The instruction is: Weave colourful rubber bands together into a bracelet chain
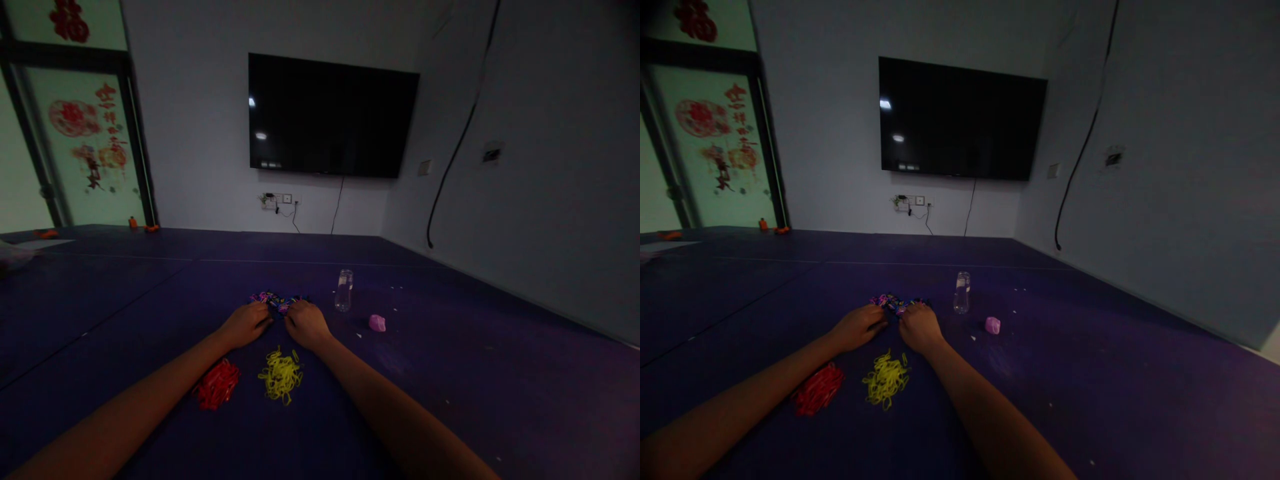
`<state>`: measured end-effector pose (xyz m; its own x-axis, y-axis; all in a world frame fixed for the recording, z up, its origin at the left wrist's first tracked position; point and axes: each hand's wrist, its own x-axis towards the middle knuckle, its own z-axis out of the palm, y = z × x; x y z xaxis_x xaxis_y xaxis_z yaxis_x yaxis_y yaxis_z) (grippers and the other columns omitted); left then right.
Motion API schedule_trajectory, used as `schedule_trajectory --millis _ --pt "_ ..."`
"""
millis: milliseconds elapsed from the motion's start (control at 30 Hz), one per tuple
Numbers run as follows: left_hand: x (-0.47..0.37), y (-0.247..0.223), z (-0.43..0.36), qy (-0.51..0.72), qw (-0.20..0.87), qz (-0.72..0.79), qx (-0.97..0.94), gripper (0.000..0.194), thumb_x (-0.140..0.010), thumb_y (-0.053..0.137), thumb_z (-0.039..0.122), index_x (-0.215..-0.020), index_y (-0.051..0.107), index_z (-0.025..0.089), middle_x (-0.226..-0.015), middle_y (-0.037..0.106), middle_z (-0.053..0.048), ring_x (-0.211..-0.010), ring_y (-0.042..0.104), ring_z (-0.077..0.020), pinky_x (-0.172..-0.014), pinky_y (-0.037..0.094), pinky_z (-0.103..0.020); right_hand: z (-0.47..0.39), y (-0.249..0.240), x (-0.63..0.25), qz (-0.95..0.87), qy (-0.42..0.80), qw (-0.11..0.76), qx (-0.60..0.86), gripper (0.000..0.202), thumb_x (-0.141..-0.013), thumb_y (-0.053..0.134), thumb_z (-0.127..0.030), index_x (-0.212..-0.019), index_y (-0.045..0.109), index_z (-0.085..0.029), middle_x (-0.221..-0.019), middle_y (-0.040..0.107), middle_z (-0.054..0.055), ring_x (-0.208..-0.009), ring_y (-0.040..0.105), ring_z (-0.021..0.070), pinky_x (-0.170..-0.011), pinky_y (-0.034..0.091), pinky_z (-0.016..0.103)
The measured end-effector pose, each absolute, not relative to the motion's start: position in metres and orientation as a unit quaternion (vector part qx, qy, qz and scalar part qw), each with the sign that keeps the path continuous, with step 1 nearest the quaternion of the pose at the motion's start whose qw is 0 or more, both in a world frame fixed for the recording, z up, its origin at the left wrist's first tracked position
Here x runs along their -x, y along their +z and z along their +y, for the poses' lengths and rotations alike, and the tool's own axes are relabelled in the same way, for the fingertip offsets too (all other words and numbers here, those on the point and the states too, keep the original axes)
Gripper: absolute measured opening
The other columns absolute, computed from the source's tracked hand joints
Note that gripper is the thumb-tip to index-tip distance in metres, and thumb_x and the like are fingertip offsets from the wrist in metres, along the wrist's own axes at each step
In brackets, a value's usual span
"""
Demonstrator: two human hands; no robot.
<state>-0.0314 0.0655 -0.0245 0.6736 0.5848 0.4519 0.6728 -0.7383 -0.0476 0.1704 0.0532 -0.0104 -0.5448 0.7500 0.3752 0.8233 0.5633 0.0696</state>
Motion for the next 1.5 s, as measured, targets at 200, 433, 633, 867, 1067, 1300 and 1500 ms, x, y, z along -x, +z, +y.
schedule_trajectory --millis 200,433,633,867,1067,1300,1500 --pt "0.031 -0.023 0.066 -0.206 0.091 -0.328 0.917 0.021 -0.092 0.041 0.018 -0.1 0.061 0.018 -0.1 0.063 -0.008 -0.097 0.056 -0.0204 -0.087 0.045 -0.033 0.057 -0.014 -0.172 -0.882 -0.091 0.162 0.432 0.028 -0.089 0.041 -0.023 -0.097 0.067 -0.016 -0.1 0.067 0.011 -0.1 0.057 0.0217 -0.09 0.04 0.032" --pt "0.03 -0.026 0.069 -0.214 0.065 -0.311 0.924 0.031 -0.092 0.044 0.018 -0.122 0.053 0.021 -0.124 0.057 -0.007 -0.117 0.049 -0.0196 -0.101 0.039 -0.035 0.066 -0.021 -0.173 -0.918 -0.073 0.175 0.349 0.031 -0.088 0.042 -0.017 -0.107 0.066 -0.015 -0.118 0.062 0.01 -0.111 0.053 0.0199 -0.096 0.037 0.031" --pt "0.031 -0.023 0.069 -0.2 0.048 -0.305 0.93 0.032 -0.094 0.044 0.024 -0.126 0.05 0.021 -0.121 0.059 -0.007 -0.116 0.05 -0.0204 -0.101 0.038 -0.037 0.06 -0.017 -0.173 -0.891 -0.08 0.189 0.405 0.03 -0.089 0.043 -0.02 -0.108 0.065 -0.017 -0.115 0.063 0.01 -0.11 0.053 0.0219 -0.096 0.036 0.034" --pt "0.033 -0.026 0.072 -0.211 0.071 -0.336 0.915 0.022 -0.094 0.045 0.026 -0.107 0.061 0.018 -0.105 0.064 -0.009 -0.104 0.055 -0.0222 -0.094 0.042 -0.038 0.055 -0.014 -0.172 -0.872 -0.089 0.18 0.446 0.028 -0.089 0.043 -0.022 -0.106 0.065 -0.016 -0.114 0.063 0.012 -0.112 0.051 0.0239 -0.094 0.038 0.036" --pt "0.035 -0.03 0.076 -0.227 0.082 -0.335 0.911 0.023 -0.093 0.046 0.026 -0.108 0.062 0.02 -0.104 0.065 -0.008 -0.104 0.055 -0.0226 -0.095 0.042 -0.039 0.059 -0.021 -0.172 -0.874 -0.074 0.213 0.431 0.037 -0.092 0.042 -0.031 -0.124 0.055 -0.017 -0.13 0.055 0.012 -0.119 0.047 0.0237 -0.099 0.036 0.039" --pt "0.034 -0.029 0.073 -0.221 0.086 -0.35 0.906 0.023 -0.093 0.043 0.025 -0.104 0.062 0.017 -0.105 0.065 -0.01 -0.103 0.056 -0.0224 -0.093 0.043 -0.038 0.064 -0.027 -0.173 -0.878 -0.065 0.196 0.432 0.042 -0.093 0.041 -0.038 -0.127 0.054 -0.017 -0.133 0.053 0.012 -0.125 0.044 0.0258 -0.102 0.034 0.042" --pt "0.033 -0.03 0.073 -0.22 0.091 -0.354 0.904 0.023 -0.092 0.045 0.024 -0.107 0.061 0.018 -0.108 0.065 -0.009 -0.105 0.056 -0.0219 -0.095 0.043 -0.038 0.066 -0.027 -0.174 -0.886 -0.049 0.19 0.42 0.039 -0.093 0.042 -0.038 -0.124 0.057 -0.019 -0.13 0.056 0.01 -0.125 0.045 0.024 -0.103 0.033 0.041"
